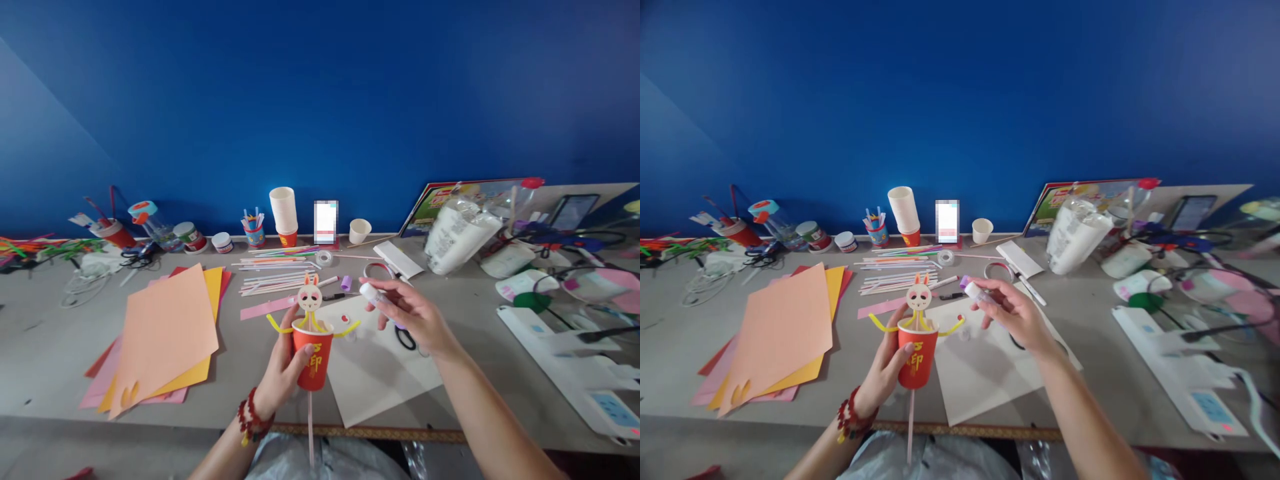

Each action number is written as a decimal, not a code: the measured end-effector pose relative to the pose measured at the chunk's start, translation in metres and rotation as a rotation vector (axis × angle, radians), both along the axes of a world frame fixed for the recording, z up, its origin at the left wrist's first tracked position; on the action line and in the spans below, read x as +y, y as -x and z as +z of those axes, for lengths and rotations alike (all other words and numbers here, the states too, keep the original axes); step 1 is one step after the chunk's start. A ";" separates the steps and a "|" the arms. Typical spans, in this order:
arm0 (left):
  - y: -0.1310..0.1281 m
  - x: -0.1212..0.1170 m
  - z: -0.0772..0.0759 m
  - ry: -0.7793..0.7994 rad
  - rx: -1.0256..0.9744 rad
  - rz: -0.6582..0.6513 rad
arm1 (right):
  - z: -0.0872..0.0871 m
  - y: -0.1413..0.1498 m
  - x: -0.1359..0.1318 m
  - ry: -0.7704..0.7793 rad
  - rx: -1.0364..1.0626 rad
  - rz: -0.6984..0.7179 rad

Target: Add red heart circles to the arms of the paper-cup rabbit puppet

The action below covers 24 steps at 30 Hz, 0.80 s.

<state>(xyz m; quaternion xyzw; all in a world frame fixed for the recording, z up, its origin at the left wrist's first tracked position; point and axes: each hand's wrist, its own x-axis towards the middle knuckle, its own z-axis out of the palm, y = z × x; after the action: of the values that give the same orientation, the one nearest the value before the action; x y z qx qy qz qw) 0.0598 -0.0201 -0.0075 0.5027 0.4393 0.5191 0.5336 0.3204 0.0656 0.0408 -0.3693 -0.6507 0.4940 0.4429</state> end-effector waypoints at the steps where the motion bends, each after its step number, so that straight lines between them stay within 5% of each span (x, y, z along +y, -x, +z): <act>1: 0.000 0.000 0.001 -0.011 0.008 -0.005 | 0.000 0.002 -0.002 -0.025 0.003 -0.032; 13: -0.004 0.000 0.005 -0.142 0.326 0.017 | 0.032 0.045 -0.040 -0.355 -0.006 -0.136; 18: -0.005 0.003 -0.005 -0.010 0.069 -0.032 | 0.014 0.064 -0.043 -0.163 0.278 -0.213; 24: -0.003 0.003 -0.017 0.074 -0.104 -0.037 | -0.017 0.091 -0.047 0.059 0.482 -0.135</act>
<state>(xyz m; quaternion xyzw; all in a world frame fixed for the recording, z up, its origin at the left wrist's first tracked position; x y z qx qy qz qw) 0.0628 -0.0172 -0.0248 0.4631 0.4207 0.5180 0.5833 0.2297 0.0186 0.0233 -0.2963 -0.4855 0.5559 0.6062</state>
